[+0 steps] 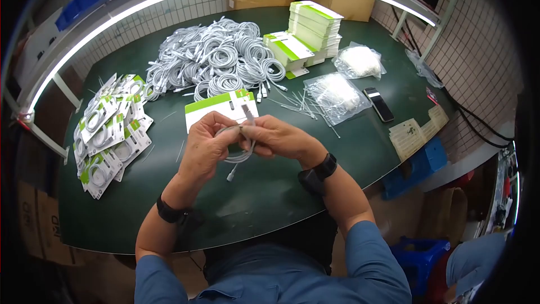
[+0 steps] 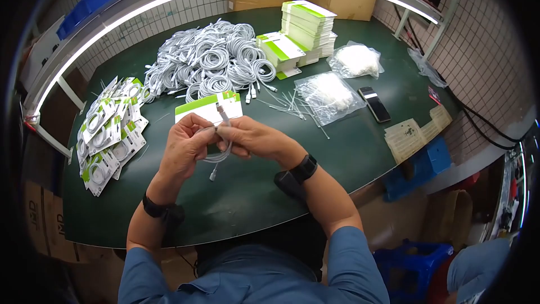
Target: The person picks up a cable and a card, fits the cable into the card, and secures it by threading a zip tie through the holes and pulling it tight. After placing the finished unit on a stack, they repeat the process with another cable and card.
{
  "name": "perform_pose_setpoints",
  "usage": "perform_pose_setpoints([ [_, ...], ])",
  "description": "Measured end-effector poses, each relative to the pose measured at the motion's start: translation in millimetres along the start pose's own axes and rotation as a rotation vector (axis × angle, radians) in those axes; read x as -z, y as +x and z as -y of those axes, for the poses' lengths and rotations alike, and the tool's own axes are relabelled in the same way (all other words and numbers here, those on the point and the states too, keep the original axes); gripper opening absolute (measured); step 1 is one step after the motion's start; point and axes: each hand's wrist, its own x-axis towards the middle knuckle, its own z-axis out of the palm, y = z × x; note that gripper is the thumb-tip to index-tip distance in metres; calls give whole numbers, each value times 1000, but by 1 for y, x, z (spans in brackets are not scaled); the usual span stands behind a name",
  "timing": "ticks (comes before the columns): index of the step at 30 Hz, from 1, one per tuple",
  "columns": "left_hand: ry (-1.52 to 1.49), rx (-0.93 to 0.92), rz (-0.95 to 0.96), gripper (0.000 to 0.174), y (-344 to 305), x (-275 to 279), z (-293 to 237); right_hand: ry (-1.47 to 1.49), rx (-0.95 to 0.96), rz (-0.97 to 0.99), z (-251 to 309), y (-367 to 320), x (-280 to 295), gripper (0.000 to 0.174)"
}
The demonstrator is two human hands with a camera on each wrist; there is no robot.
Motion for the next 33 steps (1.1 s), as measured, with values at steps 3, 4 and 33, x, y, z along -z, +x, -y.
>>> perform_pose_setpoints([
  [3,27,62,-17,11,2,10,12,-131,-3,-24,9,0,-21,34],
  [4,43,83,6,11,2,13,15,-119,-31,16,11,-1,-23,33],
  [33,-59,290,59,33,-32,-29,17,642,400,-320,-20,-5,-6,38],
])
